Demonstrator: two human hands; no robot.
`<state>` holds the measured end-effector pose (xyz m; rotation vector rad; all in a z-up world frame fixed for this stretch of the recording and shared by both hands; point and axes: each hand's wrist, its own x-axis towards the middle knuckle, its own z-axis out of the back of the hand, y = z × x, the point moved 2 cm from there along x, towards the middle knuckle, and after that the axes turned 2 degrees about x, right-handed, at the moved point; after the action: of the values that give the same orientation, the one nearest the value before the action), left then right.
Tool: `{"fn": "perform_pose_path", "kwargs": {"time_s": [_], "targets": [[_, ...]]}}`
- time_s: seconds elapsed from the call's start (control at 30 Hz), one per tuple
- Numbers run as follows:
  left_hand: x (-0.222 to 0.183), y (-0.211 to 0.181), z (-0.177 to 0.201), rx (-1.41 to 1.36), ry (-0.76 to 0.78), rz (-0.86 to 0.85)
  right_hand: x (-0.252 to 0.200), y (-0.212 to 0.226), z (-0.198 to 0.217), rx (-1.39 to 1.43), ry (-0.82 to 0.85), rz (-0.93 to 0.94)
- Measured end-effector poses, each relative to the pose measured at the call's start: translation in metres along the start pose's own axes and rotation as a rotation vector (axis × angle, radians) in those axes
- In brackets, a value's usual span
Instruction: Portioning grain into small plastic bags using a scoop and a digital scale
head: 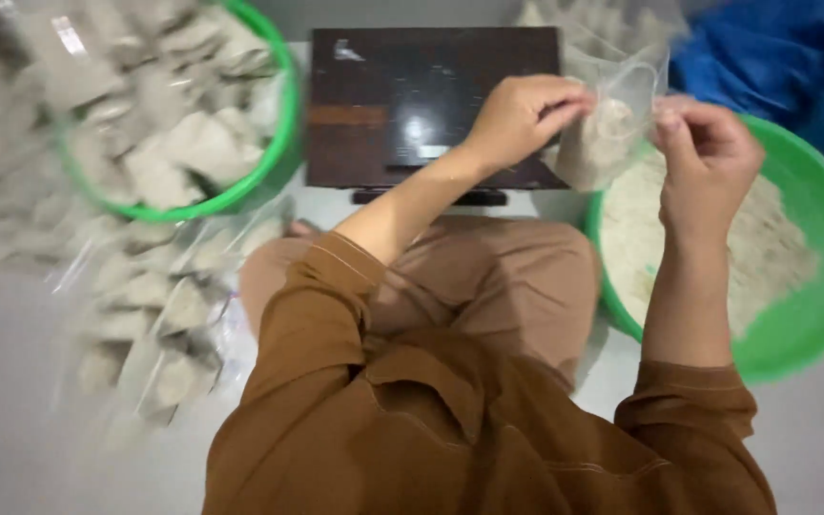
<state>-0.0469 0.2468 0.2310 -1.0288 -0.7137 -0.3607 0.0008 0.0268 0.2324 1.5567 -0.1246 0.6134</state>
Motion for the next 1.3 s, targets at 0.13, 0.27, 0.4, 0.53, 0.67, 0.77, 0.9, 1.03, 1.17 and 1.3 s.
{"fn": "perform_pose_path", "kwargs": {"time_s": [0.13,0.27,0.4,0.53,0.67,0.77,0.9,1.03,1.17,1.3], "targets": [[-0.008,0.014,0.074,0.184,-0.165,0.014,0.036,-0.018,-0.075,0.054,0.013,-0.03],[-0.024,0.027,0.121,0.301,-0.238,0.153,0.055,-0.047,-0.136,0.185,0.031,-0.115],[-0.046,0.059,0.143,0.31,-0.286,0.263,0.053,-0.064,-0.174,0.15,0.159,-0.158],[-0.061,0.079,0.144,0.156,-0.3,0.338,0.036,-0.071,-0.179,0.008,0.195,-0.19],[-0.071,0.084,0.138,0.154,-0.264,0.33,0.023,-0.08,-0.182,0.073,0.294,-0.091],[-0.078,0.084,0.134,0.134,-0.262,0.342,0.015,-0.089,-0.181,0.093,0.338,-0.028],[-0.084,0.078,0.136,0.106,-0.257,0.377,0.009,-0.108,-0.175,0.086,0.33,-0.026],[-0.101,0.06,0.149,0.132,-0.271,0.396,0.0,-0.08,-0.166,0.035,0.291,-0.027],[-0.16,0.052,0.164,0.05,-0.458,0.406,-0.025,-0.09,-0.13,-0.031,0.099,0.084],[-0.229,0.043,0.178,0.3,-0.697,0.385,-0.062,-0.106,-0.084,-0.266,-0.067,0.275]]}}
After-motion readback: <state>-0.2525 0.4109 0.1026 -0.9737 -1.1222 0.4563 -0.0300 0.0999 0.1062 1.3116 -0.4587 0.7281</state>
